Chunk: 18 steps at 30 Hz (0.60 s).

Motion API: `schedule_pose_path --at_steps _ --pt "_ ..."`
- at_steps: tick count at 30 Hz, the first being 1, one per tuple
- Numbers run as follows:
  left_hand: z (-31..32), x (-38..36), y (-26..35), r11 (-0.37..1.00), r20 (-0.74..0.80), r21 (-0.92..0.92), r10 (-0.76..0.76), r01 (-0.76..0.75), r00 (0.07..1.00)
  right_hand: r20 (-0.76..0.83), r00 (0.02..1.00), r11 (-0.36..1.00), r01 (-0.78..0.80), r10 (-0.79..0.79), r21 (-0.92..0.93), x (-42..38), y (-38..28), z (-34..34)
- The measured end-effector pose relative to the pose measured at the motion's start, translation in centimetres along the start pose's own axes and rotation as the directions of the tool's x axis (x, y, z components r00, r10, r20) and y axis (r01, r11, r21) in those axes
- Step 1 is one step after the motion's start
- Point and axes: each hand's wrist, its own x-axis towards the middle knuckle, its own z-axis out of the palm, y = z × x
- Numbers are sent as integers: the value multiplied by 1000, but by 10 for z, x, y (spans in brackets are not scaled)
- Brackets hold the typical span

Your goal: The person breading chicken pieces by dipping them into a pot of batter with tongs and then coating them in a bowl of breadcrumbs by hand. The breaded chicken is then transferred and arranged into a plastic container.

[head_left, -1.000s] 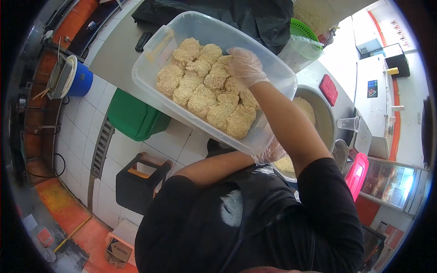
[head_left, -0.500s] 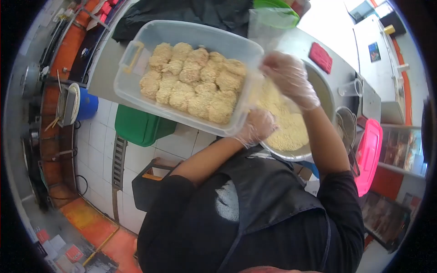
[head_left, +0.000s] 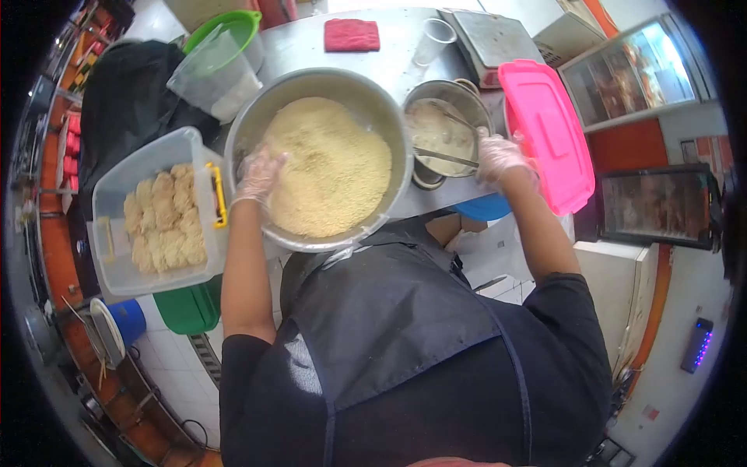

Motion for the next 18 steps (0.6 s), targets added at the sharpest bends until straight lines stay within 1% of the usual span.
schedule_pose_path --at_steps 1,2,3,4,5,7,8,9,10,11,12,13,14,15,16,17,18 --pt "1 12 1 939 26 -236 -250 249 968 -189 981 998 -37 44 44 12 6 40" --pt "1 21 2 943 24 -229 -241 240 970 -191 980 998 -41 51 55 10 12 40" --pt "0 30 1 913 217 -175 -331 370 918 -201 979 997 -20 33 68 4 12 32" --pt "0 39 1 870 392 -93 -414 484 821 -214 977 997 2 15 83 0 16 23" --pt "4 42 5 875 385 -83 -414 478 825 -219 976 995 3 19 97 -4 25 18" --pt "20 32 8 909 260 -154 -341 387 904 -320 945 956 154 -68 251 -15 44 4" --pt "14 29 18 914 255 -142 -337 380 906 -401 913 931 214 -83 296 -33 48 -19" --pt "4 23 36 740 406 -365 -419 564 812 -403 912 927 213 -75 309 -34 56 -23" --pt "-5 16 48 477 570 -515 -430 712 700 -424 902 946 207 -85 251 -33 65 -22" --pt "-15 4 53 488 569 -510 -426 709 703 -443 891 962 199 -97 190 -34 72 -23" --pt "-23 -10 59 356 637 -612 -307 706 707 -484 863 972 215 -143 97 -36 75 -24" --pt "-27 -21 62 203 682 -680 -178 705 709 -478 868 972 210 -134 109 -37 77 -25" --pt "-7 -32 38 209 692 -669 -175 713 700 -485 856 970 235 -179 57 -36 76 -27" --pt "30 -43 -5 491 631 -660 -49 569 774 -490 843 967 255 -221 4 -35 75 -27" --pt "24 -38 0 713 585 -607 104 350 804 -488 825 950 311 -286 -30 -34 72 -24" --pt "17 -48 9 717 594 -603 109 351 797 -482 831 951 307 -279 -21 -29 66 -15" --pt "-14 -37 48 856 603 -383 -53 347 796 -464 839 950 311 -283 -17 -21 57 -2"
